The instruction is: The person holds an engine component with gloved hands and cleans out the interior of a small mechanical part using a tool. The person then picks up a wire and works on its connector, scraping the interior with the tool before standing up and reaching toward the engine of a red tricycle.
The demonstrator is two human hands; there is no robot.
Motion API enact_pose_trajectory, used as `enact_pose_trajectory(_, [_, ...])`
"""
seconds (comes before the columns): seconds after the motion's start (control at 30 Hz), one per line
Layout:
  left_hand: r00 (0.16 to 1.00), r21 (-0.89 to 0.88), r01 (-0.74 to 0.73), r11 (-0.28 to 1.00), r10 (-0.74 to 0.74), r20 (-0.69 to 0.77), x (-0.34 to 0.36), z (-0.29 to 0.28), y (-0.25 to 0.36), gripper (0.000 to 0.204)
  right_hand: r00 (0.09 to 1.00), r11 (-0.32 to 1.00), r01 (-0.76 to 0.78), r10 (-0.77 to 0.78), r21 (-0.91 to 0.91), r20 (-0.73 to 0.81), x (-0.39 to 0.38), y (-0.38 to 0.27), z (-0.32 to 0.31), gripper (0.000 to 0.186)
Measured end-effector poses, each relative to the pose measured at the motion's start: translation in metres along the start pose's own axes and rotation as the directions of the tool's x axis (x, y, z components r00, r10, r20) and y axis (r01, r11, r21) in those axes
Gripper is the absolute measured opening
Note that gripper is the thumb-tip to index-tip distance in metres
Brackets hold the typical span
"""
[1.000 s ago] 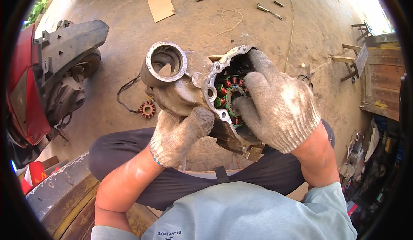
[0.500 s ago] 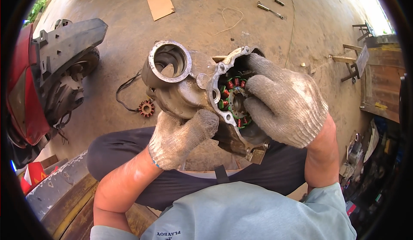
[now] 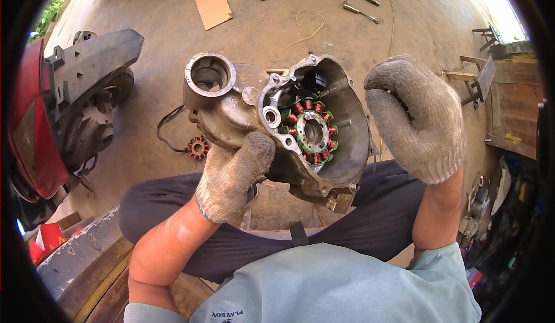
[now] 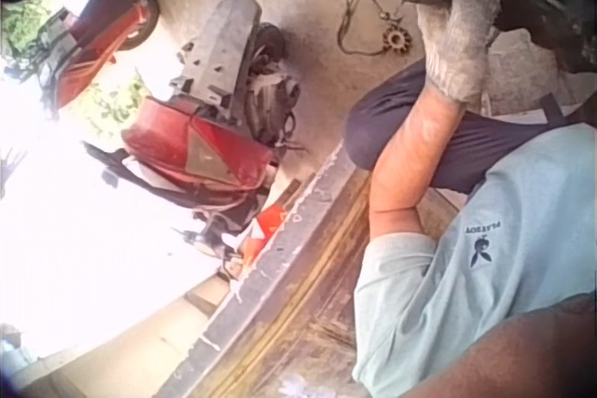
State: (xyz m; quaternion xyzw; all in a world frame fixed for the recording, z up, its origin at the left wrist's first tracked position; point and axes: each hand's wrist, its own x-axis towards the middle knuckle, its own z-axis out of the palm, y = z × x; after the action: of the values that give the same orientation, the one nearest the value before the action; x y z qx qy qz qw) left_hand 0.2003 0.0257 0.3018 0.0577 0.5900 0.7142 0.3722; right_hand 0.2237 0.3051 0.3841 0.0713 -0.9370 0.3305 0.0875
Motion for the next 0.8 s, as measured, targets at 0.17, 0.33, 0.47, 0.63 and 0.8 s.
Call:
enact_pose_trajectory(0.17, [1.0, -0.153, -0.023, 0.988, 0.024, 0.001, -0.002, 0.009, 0.005, 0.075, 0.954, 0.968, 0.25, -0.249, 0.02, 0.168, 0.004, 0.007, 0.006, 0.014])
enact_pose_trajectory(0.33, [0.998, -0.087, -0.063, 0.994, 0.061, -0.031, -0.004, 0.012, 0.001, 0.057, 0.966, 0.971, 0.216, -0.198, -0.1, 0.169, -0.003, -0.002, 0.025, 0.016])
enact_pose_trajectory(0.47, [0.996, -0.062, -0.06, 0.996, 0.056, -0.074, -0.007, 0.012, -0.007, 0.045, 0.956, 0.969, 0.207, -0.17, -0.137, 0.238, -0.006, -0.003, 0.028, 0.013])
enact_pose_trajectory(0.63, [0.994, -0.069, -0.108, 0.992, 0.105, -0.038, -0.004, 0.004, -0.002, 0.04, 0.908, 0.929, 0.368, -0.354, -0.024, 0.226, 0.001, 0.0, 0.034, 0.01])
enact_pose_trajectory(0.8, [0.996, -0.185, -0.076, 0.98, 0.064, -0.068, -0.008, 0.009, 0.004, 0.046, 0.887, 0.921, 0.38, -0.389, 0.083, 0.251, 0.002, 0.0, 0.002, 0.014])
